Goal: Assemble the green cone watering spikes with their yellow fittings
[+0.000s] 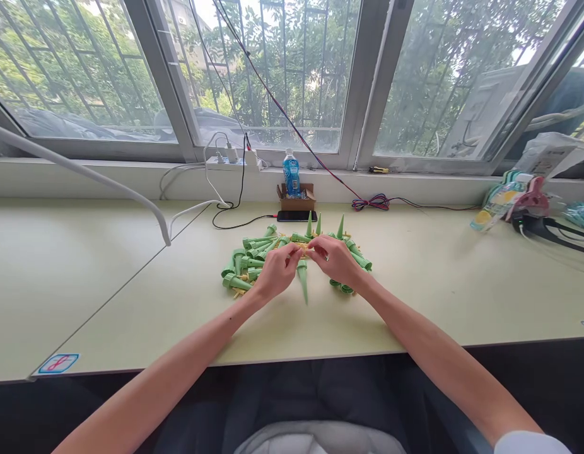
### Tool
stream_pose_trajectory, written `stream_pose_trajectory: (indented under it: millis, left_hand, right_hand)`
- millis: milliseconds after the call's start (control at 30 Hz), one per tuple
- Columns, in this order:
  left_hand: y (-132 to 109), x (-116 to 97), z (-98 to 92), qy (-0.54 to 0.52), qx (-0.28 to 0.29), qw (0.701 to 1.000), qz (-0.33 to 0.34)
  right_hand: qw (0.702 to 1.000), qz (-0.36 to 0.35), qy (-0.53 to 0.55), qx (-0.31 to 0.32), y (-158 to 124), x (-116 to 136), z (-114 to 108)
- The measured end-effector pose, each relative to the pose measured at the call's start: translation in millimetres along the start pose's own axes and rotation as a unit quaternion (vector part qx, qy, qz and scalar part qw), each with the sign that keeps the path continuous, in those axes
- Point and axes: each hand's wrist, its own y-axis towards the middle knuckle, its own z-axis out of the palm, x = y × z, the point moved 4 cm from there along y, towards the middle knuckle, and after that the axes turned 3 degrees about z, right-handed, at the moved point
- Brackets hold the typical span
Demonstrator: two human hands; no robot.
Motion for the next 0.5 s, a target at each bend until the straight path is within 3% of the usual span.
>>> stream_pose_trajectory:
  millis: [267, 500]
  left_hand:
    - [-0.3, -0.8, 4.1, -0.025, 0.034, 0.999, 0.008]
    - [1.0, 6.0, 3.4, -0.122, 0.012, 0.991, -0.048]
  right_hand:
    - [0.998, -0.015, 0.052, 0.016, 0.0, 6.7, -0.8]
    - [0.993, 0.039, 0.107, 0.016, -0.7, 6.5, -1.6]
